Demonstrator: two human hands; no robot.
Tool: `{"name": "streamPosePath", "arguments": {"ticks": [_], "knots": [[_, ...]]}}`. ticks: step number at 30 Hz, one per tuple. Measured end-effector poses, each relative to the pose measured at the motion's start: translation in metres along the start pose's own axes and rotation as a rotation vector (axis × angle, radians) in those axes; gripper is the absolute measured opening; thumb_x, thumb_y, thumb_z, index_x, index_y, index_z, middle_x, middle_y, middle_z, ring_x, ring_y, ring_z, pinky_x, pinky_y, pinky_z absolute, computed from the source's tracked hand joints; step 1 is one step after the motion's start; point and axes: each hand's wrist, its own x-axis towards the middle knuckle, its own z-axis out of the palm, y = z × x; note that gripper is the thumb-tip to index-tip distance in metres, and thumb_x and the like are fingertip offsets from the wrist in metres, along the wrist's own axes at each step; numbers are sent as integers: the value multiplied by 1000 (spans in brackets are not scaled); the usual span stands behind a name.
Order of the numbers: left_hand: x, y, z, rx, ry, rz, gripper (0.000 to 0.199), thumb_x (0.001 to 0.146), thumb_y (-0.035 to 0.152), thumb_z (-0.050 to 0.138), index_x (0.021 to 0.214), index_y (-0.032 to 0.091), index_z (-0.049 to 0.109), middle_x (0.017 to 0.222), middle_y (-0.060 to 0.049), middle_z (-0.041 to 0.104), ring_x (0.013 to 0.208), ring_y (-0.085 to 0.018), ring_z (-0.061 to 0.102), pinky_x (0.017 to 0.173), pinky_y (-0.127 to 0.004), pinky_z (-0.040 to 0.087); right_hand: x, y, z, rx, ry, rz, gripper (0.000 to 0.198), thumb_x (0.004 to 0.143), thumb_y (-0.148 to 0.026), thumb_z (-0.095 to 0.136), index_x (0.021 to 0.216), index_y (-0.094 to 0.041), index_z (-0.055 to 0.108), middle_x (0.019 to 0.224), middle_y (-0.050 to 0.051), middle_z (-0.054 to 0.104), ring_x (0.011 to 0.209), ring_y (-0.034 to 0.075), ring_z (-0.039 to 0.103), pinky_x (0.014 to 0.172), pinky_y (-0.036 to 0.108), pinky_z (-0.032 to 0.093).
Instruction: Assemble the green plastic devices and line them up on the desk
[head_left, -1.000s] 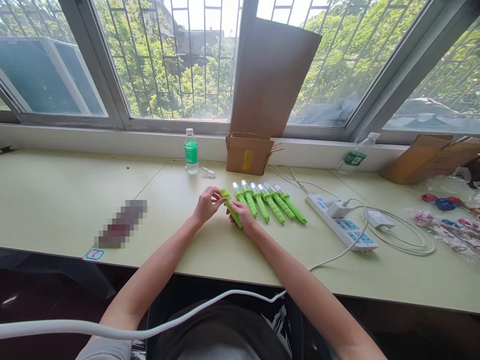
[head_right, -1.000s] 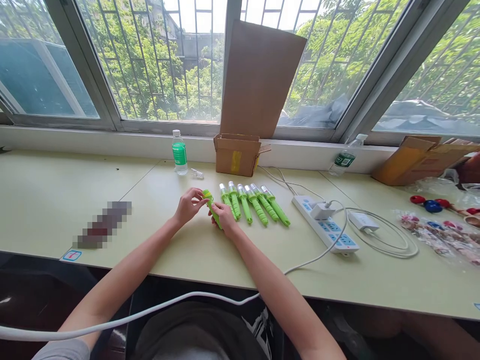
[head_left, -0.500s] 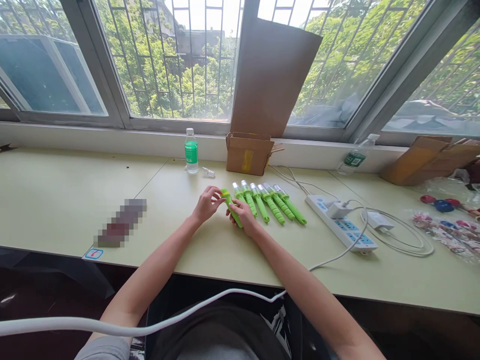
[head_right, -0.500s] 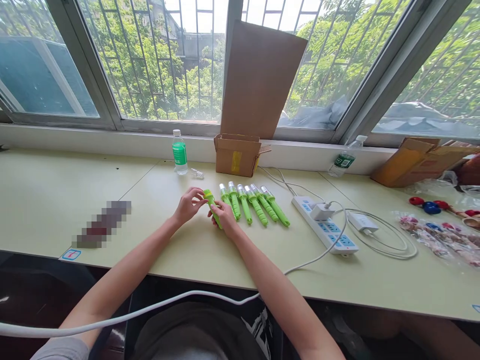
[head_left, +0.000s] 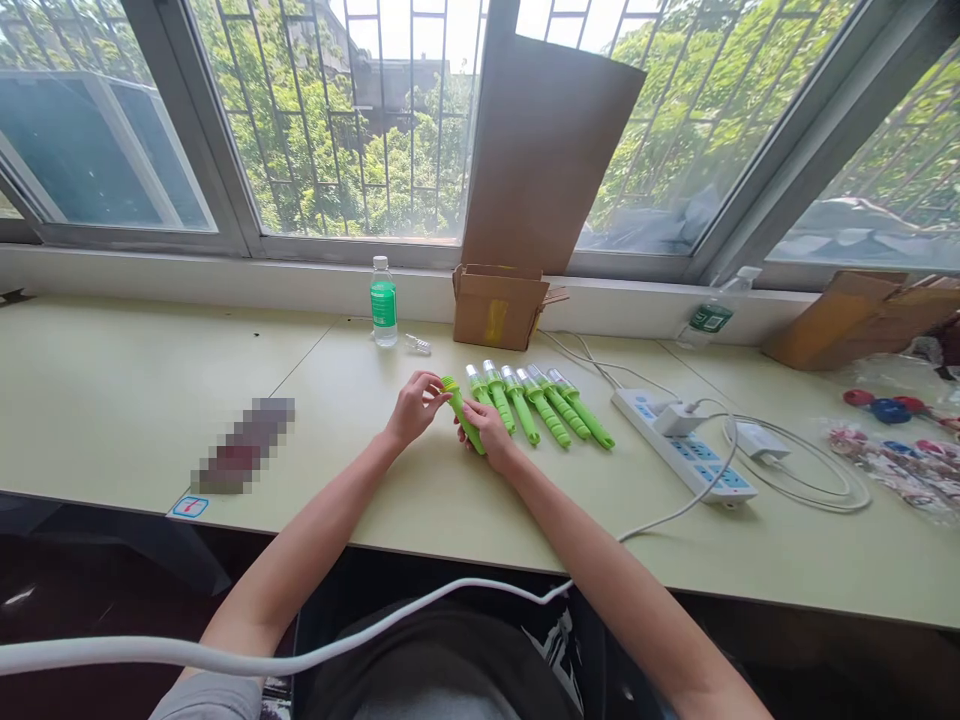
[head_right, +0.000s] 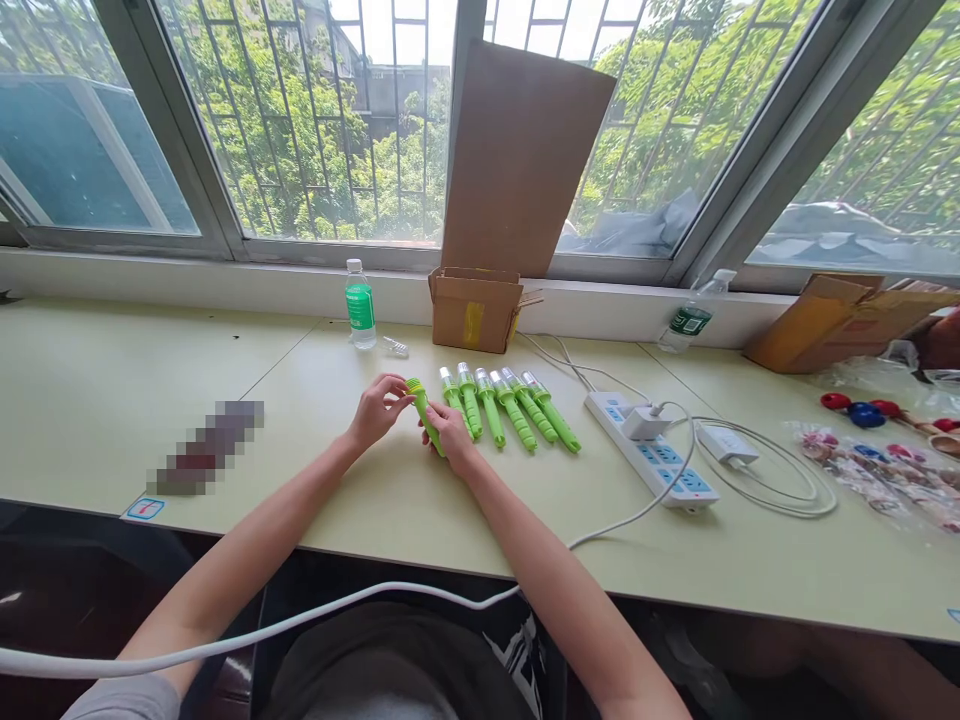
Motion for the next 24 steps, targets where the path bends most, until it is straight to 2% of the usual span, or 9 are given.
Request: {"name": "streamPosePath", "arguments": {"ticks": [4,9,14,24], "knots": [[-1,0,1,11,0,-10,21,82,37,60,83,17,54,93,-4,56,68,-8,61,51,-20,54,-2,-2,2,-48,15,-23,30,74,-48,58,72,-18,55,53,-3,48,42,9,44,35,21,30],[-2,0,3,21,-15,0,21,83,36,58,79,17,53,92,-4,57,70,-9,61,53,-22,55,-3,0,3,-131,46,-45,26,68,-42,66,78,-19,56,51,-5,46,41,9,42,35,21,30],[-2,0,3,11,-11,-15,20,83,36,59,88,18,54,96,-4,57,67,-8,62,53,-21,55,-2,0,4,-126,61,-35,24,69,-40,65,77,-19,56,52,-5,45,40,9,42,35,21,29],[-2,-3,5,66,4,-26,22,83,38,58,79,16,55,89,-5,60,66,-10,62,52,-23,55,-2,1,3,-146,65,-49,21,70,-38,64,72,-19,55,51,-5,45,39,9,41,34,21,30]]}}
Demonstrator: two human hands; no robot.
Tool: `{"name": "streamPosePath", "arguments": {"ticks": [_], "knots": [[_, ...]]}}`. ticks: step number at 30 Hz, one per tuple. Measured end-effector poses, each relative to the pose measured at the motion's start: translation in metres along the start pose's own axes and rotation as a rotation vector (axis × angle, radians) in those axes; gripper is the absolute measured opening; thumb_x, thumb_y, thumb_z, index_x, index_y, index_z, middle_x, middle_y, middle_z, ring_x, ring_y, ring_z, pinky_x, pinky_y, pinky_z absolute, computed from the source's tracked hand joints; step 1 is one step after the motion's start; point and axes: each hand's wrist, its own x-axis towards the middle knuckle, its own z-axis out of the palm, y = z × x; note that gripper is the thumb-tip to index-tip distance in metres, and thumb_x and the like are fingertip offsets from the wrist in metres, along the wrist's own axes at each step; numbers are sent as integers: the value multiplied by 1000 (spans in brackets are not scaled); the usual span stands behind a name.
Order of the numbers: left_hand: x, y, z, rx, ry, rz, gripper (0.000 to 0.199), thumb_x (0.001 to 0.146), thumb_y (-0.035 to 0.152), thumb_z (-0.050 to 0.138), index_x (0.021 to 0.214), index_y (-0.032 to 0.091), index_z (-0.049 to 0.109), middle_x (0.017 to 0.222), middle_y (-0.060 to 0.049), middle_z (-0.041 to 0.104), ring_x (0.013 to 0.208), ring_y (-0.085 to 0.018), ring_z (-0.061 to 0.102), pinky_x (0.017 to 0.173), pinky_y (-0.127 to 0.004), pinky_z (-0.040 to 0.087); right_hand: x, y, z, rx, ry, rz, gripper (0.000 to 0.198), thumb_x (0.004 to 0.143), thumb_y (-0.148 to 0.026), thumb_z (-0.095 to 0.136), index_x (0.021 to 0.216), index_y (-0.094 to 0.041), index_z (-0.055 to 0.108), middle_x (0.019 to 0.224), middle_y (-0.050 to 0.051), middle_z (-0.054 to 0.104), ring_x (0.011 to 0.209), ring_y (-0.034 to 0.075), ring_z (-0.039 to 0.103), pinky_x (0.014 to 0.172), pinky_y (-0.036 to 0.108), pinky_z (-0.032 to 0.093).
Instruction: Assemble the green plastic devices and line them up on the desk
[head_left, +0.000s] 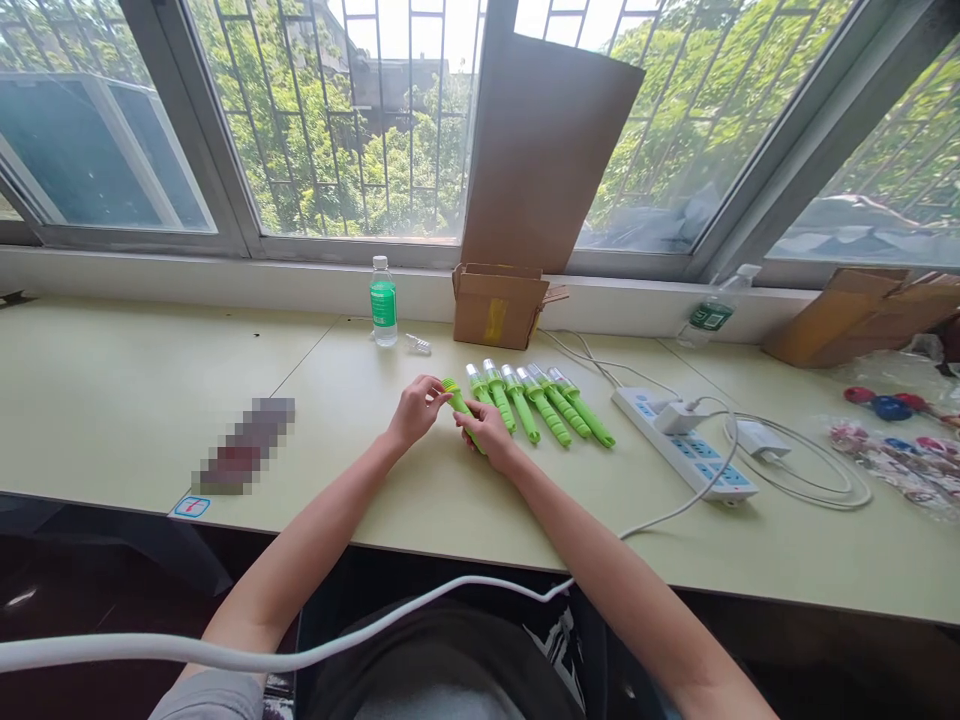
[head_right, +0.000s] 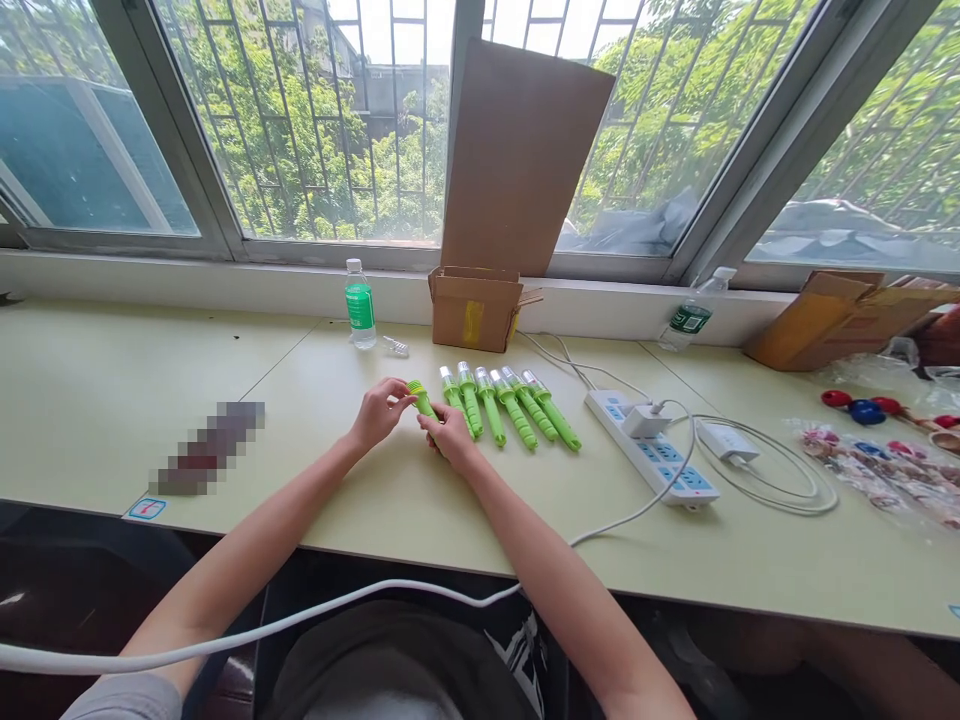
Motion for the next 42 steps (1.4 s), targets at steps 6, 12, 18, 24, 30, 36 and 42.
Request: {"name": "streamPosePath", "arguments": {"ticks": [6,12,18,24,30,36,42], "knots": [[0,2,-1,-27,-10,8,21,83,38,58,81,17,54,89,-4,59,67,-10,63,52,-22,56,0,0,-1,11,2,11,23,69,-39,64,69,-18,56,57,-2,53,39,8,43,35,22,30],[1,6,-6,-115,-60,8,26,76,34,67,92,18,55,103,-6,55,73,-10,64,55,-23,58,1,1,-4,110,-69,32,35,72,-47,59,90,-17,65,84,7,68,45,8,48,36,21,33],[4,2,-9,-150,-112,-17,19,79,29,65,91,17,56,102,-6,56,73,-11,65,54,-22,57,4,4,-6,177,-102,73,38,71,-47,62,91,-16,64,79,7,68,43,9,49,36,21,33],[3,-4,-7,-134,-67,-1,15,82,31,60,84,17,57,96,-5,58,70,-10,63,55,-25,58,4,1,-6,163,-100,87,34,71,-46,61,85,-16,61,72,5,66,41,9,47,35,22,31],[3,-2,-3,-94,-49,21,15,82,31,60,86,17,56,97,-5,58,71,-10,64,54,-24,57,2,0,-7,128,-83,62,33,74,-47,58,83,-16,60,62,1,60,37,8,43,34,21,28],[2,1,-3,-118,-52,6,16,80,30,63,87,18,55,98,-5,57,72,-11,64,54,-22,56,0,-2,-7,96,-86,30,30,72,-44,61,82,-16,59,61,0,60,36,7,41,32,20,26],[3,1,-4,-161,-80,-5,13,83,29,59,88,18,55,102,-6,56,72,-10,64,55,-24,58,1,-1,-8,129,-78,44,32,73,-44,60,89,-17,54,59,0,62,34,7,40,32,20,27]]}}
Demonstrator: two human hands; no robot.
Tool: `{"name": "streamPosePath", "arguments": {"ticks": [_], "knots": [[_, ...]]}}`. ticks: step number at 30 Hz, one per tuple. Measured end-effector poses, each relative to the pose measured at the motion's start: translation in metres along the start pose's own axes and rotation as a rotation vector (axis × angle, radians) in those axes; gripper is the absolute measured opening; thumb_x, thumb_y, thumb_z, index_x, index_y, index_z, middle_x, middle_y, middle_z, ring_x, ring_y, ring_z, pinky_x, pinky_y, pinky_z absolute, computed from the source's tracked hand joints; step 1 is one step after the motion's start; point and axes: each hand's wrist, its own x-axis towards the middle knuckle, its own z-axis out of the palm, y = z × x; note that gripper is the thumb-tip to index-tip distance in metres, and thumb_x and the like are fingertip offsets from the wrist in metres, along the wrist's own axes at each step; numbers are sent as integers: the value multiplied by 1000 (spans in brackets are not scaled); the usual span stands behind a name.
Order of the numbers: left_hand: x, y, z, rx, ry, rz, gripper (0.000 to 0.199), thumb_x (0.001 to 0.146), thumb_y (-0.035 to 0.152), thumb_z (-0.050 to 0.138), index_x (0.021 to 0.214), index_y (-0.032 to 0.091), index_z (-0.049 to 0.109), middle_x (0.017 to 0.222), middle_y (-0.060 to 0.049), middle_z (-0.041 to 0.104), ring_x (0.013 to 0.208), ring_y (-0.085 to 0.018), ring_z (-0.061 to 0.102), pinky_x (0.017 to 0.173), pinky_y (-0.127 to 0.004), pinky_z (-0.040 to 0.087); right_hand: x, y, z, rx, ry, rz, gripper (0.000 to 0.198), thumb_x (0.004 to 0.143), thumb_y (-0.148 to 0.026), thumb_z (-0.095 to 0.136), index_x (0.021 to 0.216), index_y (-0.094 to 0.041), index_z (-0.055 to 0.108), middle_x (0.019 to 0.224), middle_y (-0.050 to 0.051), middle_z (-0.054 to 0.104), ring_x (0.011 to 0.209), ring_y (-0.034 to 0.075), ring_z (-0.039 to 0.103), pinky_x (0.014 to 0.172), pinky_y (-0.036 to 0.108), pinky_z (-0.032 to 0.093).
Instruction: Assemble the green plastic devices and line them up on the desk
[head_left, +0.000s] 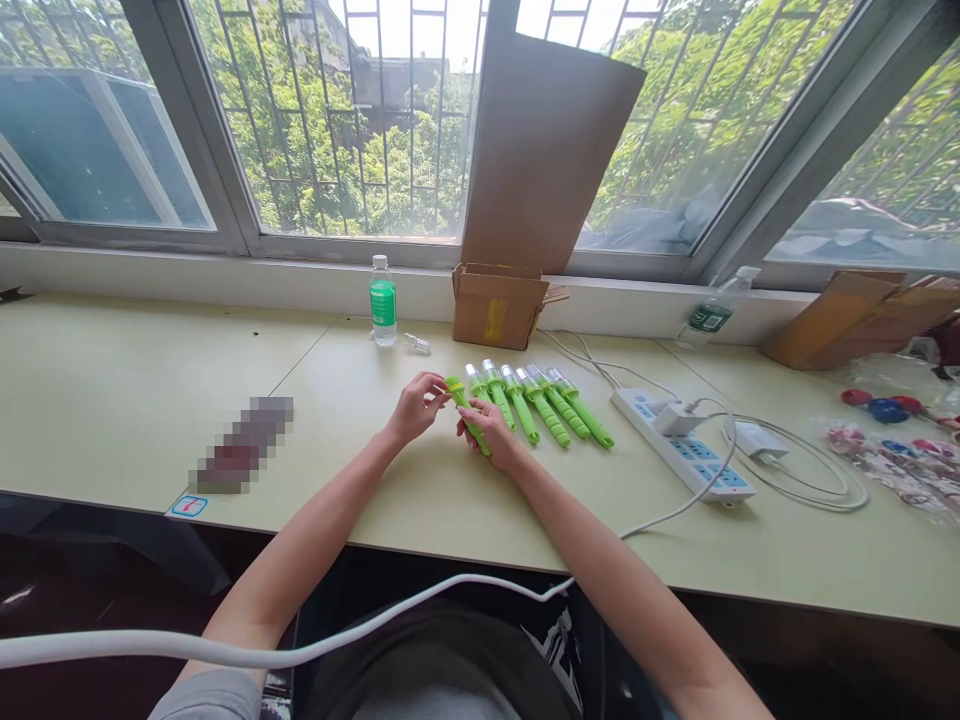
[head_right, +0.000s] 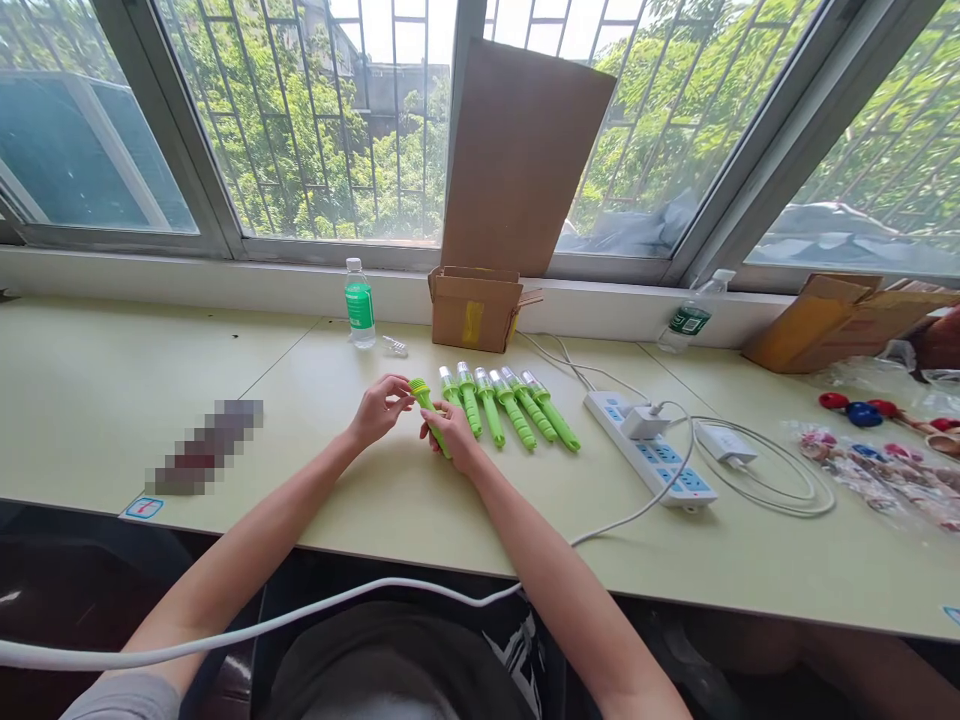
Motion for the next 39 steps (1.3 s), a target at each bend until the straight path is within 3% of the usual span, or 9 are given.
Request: {"name": "streamPosePath", "arguments": {"ticks": [5,11,18,24,31,39], "knots": [[0,0,0,27,-6,0,11,83,28,58,86,17,55,99,-5,57,72,-10,64,56,-24,57,2,2,-1,22,-8,15,33,73,-45,61,89,-17,53,62,1,63,36,8,43,32,20,27],[0,-1,0,43,17,5,12,82,26,59,90,18,53,101,-5,56,73,-10,64,55,-22,55,2,1,1,66,-37,26,33,75,-47,60,84,-16,58,74,3,62,45,9,51,37,21,36],[-1,0,2,64,7,9,8,82,22,58,85,17,53,98,-4,57,69,-9,63,56,-21,55,6,7,-3,98,-54,56,30,77,-46,57,85,-17,58,62,0,57,41,9,48,34,21,34],[-2,3,4,82,9,46,13,83,26,59,91,18,52,100,-5,57,72,-9,64,56,-21,55,3,5,-3,65,-24,-4,29,78,-44,58,86,-17,53,64,2,63,37,8,45,31,20,28],[-2,3,4,68,15,18,9,83,23,58,86,17,52,98,-5,58,73,-10,63,56,-22,56,4,4,-2,46,-31,-24,32,74,-41,63,93,-16,53,65,2,64,37,8,45,32,20,31],[-3,2,4,78,20,28,13,81,25,61,89,17,53,102,-5,56,72,-9,63,54,-21,55,4,4,-2,96,-1,25,31,74,-45,62,82,-15,59,70,4,62,44,10,51,35,22,37]]}}
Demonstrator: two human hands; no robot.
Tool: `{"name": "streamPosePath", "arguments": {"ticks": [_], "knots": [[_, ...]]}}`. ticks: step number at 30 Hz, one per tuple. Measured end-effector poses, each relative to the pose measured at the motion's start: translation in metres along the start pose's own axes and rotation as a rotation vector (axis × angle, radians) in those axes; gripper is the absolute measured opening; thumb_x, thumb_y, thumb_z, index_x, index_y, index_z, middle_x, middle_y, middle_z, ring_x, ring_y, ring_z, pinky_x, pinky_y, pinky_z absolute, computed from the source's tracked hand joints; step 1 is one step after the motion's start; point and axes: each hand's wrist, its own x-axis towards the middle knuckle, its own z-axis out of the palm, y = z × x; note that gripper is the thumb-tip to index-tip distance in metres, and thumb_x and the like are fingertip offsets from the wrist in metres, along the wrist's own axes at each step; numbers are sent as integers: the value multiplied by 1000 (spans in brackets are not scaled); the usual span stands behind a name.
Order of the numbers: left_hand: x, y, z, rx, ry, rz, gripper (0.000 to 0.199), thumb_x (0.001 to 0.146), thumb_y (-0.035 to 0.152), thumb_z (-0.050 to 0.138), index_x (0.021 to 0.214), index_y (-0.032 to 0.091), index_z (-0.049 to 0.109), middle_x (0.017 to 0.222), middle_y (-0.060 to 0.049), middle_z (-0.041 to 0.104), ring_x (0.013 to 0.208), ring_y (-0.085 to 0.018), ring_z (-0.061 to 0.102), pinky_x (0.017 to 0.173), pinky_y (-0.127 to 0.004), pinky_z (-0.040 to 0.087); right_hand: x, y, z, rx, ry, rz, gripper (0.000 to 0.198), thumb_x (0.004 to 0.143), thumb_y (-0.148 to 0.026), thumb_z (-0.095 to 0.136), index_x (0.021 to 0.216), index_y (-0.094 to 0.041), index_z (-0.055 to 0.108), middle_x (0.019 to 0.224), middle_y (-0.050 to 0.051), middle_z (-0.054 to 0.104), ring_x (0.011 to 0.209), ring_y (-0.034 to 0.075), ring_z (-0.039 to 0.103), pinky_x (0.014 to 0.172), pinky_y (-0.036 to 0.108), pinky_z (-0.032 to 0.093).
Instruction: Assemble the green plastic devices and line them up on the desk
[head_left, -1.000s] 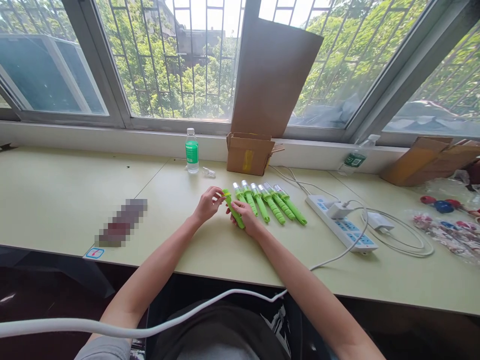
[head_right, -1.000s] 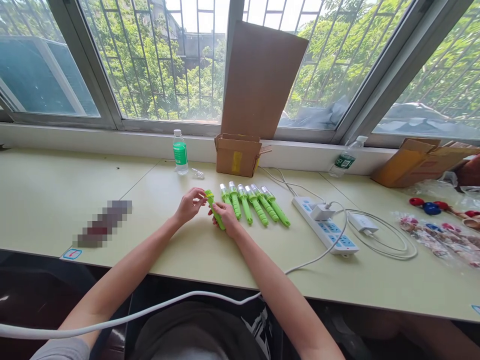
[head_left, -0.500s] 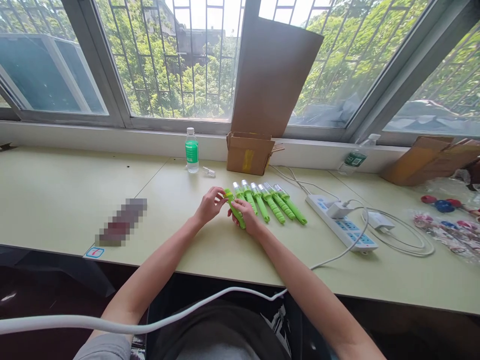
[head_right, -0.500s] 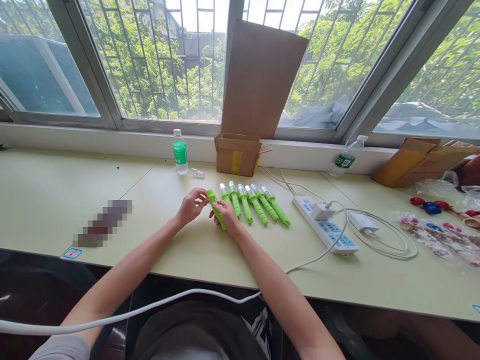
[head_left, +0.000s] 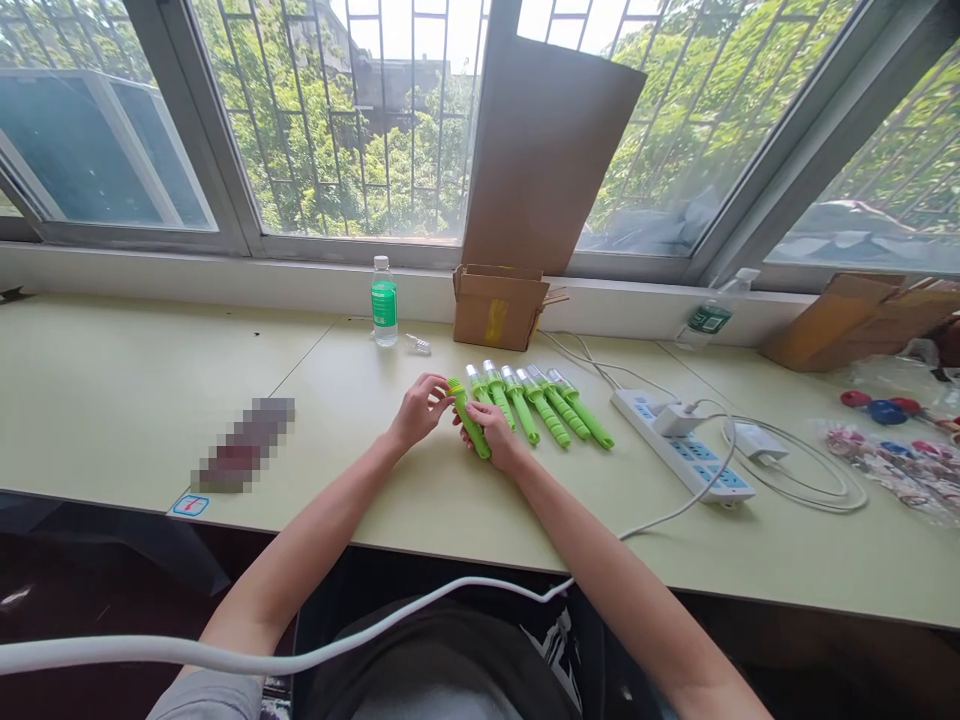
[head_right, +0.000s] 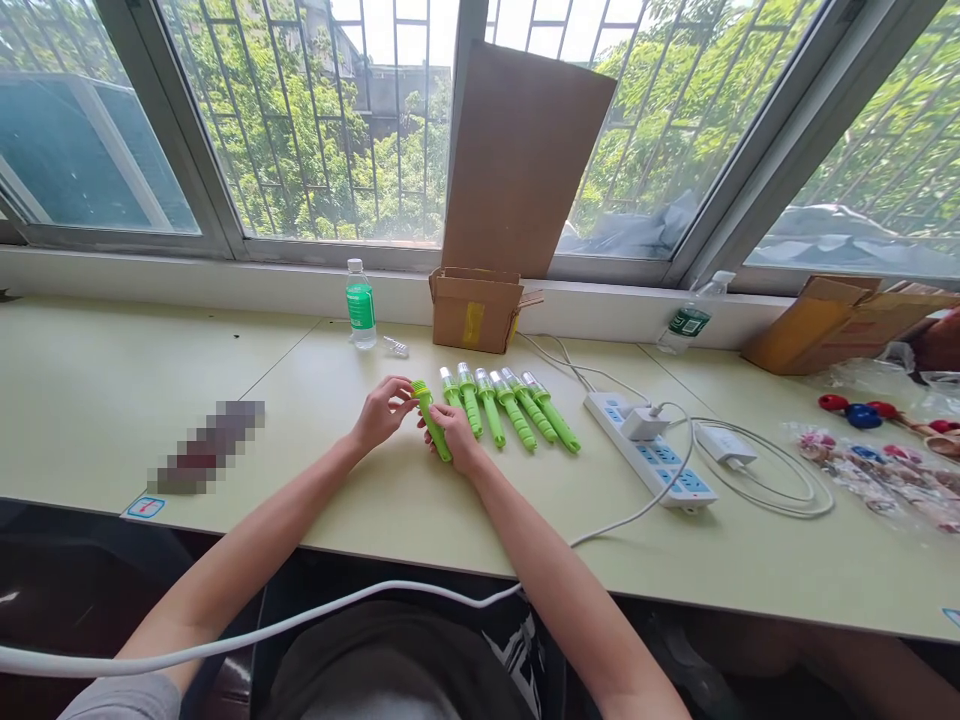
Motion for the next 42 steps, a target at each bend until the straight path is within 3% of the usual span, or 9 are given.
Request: {"name": "streamPosePath", "arguments": {"ticks": [10,19,31,37,42], "knots": [[0,0,-1,17,-20,-4,11,82,24,61,86,17,53,98,-4,56,70,-8,62,54,-20,54,-1,0,3,-10,62,-11,31,69,-39,68,86,-17,55,61,-1,58,41,9,47,33,21,34],[1,5,-6,-69,-70,-34,26,75,29,68,94,18,54,107,-6,54,75,-10,64,57,-23,58,1,0,2,34,20,-3,34,71,-44,66,87,-16,56,72,5,66,47,11,55,39,22,40],[1,0,-5,12,-51,-1,5,82,20,58,86,17,56,100,-5,57,76,-11,64,57,-23,57,-1,-4,2,-38,29,39,32,74,-46,60,84,-16,56,67,5,65,40,9,48,33,21,33],[2,0,-3,8,-71,-27,7,83,18,55,90,18,57,102,-5,56,74,-10,63,57,-22,56,2,5,6,-77,203,-29,40,59,-37,78,85,-19,53,70,2,64,41,12,52,32,25,40],[2,-3,-3,-2,-56,-29,7,82,19,57,90,18,57,101,-5,56,76,-11,64,57,-23,56,3,5,5,-80,114,-48,34,68,-45,70,78,-16,56,72,6,65,46,12,56,38,24,43]]}}
